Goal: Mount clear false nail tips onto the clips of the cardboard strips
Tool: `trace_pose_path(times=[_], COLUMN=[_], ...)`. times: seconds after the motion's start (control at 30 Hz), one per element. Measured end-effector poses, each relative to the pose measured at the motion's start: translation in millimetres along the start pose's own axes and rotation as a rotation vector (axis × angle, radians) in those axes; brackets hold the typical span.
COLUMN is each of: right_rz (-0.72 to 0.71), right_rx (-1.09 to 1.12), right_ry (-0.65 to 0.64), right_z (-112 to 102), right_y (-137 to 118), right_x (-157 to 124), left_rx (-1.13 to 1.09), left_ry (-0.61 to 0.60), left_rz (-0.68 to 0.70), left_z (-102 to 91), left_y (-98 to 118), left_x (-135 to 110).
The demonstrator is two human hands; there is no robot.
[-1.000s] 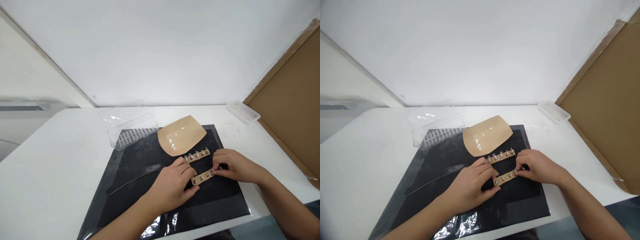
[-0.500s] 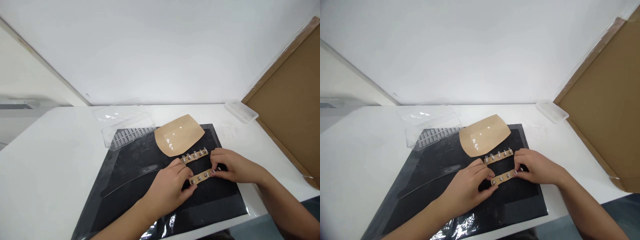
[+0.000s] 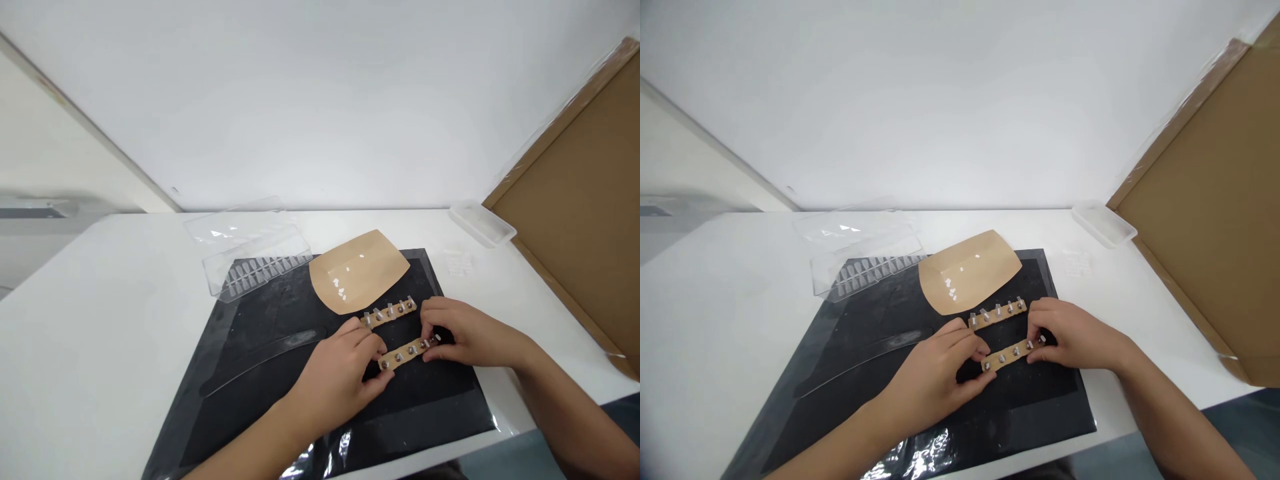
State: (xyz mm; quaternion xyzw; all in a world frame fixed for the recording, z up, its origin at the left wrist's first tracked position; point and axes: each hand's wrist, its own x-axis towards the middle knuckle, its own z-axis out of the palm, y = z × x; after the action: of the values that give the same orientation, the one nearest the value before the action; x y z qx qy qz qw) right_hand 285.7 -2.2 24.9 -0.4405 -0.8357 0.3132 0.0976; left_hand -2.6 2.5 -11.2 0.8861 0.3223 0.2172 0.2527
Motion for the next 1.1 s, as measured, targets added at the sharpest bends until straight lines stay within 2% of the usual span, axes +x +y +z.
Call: trace_pose_path(times=[0.27, 0.43, 0.53, 0.7, 0.8, 0.87, 0.93, 1.03, 1.1], right_rz=[0.079, 0.0, -0.019, 0.08, 0.052, 0.013, -0.032, -0.122, -0.18], right_rx=[0.027, 0.059, 0.116, 0.268, 0.341, 0.374, 0.407, 0.428, 0.444], right_ry=[0.031, 0.056, 0.104, 0.222, 0.281, 0.314, 0.314, 0.235, 0.169], right_z=[-10, -11, -13, -13, -8, -3, 3, 12, 17], right_y=[11, 12, 11, 4, -2, -7, -13, -25, -34], right_x=[-3, 0, 1, -2, -3, -2, 0, 3, 4], left_rx=[-0.024, -0.043, -0.031, -0.017, 0.024, 0.036, 0.005, -0.1, -0.179], left_ry=[-0.015, -0.022, -0.021, -0.009, 0.013, 0.068, 0.173, 0.359, 0.423], left_rz=[-0.028, -0.052, -0.044, -0.032, -0.008, 0.035, 0.088, 0.191, 0.283], left_z=[0.7, 2.3, 2.7, 1.2, -0.8, -2.7, -5.2, -9.6, -12.4], left_y=[1, 0, 0, 1, -1, -2, -1, 6, 13], left_x=[-1, -2, -2, -2, -2, -2, -1, 1, 2])
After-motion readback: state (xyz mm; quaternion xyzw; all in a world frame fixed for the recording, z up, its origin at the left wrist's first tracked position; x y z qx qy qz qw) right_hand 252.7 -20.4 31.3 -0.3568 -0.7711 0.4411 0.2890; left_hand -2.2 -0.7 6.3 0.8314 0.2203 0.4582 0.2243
